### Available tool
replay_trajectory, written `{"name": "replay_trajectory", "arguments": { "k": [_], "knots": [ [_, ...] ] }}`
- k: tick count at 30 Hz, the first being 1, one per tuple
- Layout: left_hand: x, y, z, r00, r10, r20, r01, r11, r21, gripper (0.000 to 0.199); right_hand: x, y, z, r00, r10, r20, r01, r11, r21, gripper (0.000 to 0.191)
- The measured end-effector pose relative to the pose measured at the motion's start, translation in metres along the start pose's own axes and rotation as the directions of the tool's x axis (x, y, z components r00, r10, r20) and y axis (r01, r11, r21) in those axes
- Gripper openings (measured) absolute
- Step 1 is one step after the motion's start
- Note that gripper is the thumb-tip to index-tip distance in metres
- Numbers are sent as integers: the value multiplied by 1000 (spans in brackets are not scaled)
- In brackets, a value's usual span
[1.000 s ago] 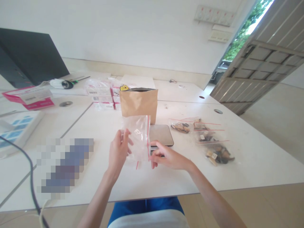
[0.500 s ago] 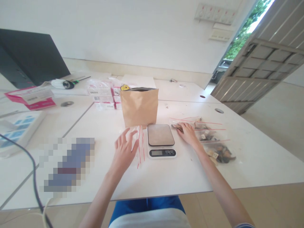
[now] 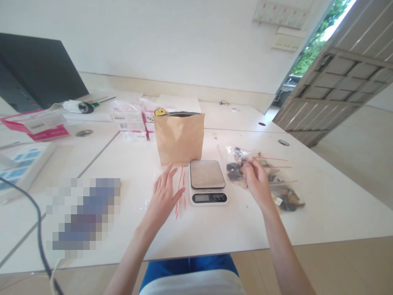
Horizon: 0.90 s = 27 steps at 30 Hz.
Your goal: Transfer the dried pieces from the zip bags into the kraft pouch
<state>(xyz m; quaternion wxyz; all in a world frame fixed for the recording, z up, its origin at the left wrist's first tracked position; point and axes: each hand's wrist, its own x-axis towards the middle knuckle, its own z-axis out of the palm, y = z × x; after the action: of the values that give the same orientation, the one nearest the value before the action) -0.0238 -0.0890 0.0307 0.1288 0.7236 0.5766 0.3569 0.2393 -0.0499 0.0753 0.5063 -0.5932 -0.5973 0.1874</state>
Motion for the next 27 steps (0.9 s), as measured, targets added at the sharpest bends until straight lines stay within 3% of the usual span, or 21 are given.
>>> {"name": "replay_trajectory", "arguments": {
  "k": [2,5,7,10,11,13,16,18,20,22,25,27],
  "knots": [
    [-2,23,-7,995,-103,-15,97,965,-246,42,-13,-19,4,993,72,93,-90,976,201,22],
    [-6,49,-15,965,-173,199,259,761,-595,33,-30,-39,18,939,169,298,-279,883,378,22],
    [-9,57,-17,938,-155,310,335,632,-699,31,-39,-46,30,877,238,417,-414,815,406,22],
    [-11,58,-18,900,-167,403,424,548,-721,33,-50,-45,49,793,305,527,-541,750,381,24],
    [-12,57,-18,892,-178,415,441,539,-717,33,-54,-42,55,787,295,541,-538,758,369,23],
    [-13,57,-18,887,-197,417,454,527,-718,33,-60,-37,64,832,253,493,-454,821,345,22],
    [-14,58,-17,900,-230,370,435,512,-741,36,-69,-35,70,953,178,245,-243,932,268,27],
    [-13,61,-13,905,-273,325,423,512,-747,37,-74,-40,69,981,99,165,-134,968,213,20],
    [-11,63,-9,903,-315,292,421,519,-744,37,-79,-48,67,971,8,241,-58,978,202,29],
    [-10,64,-4,894,-342,289,435,516,-738,38,-82,-56,64,926,-33,377,-54,974,219,35],
    [-10,65,1,873,-370,318,467,447,-762,45,-83,-62,64,840,7,543,-179,947,266,36],
    [-11,65,2,864,-405,299,459,390,-798,46,-81,-63,64,807,16,590,-220,936,275,35]
  ]
}}
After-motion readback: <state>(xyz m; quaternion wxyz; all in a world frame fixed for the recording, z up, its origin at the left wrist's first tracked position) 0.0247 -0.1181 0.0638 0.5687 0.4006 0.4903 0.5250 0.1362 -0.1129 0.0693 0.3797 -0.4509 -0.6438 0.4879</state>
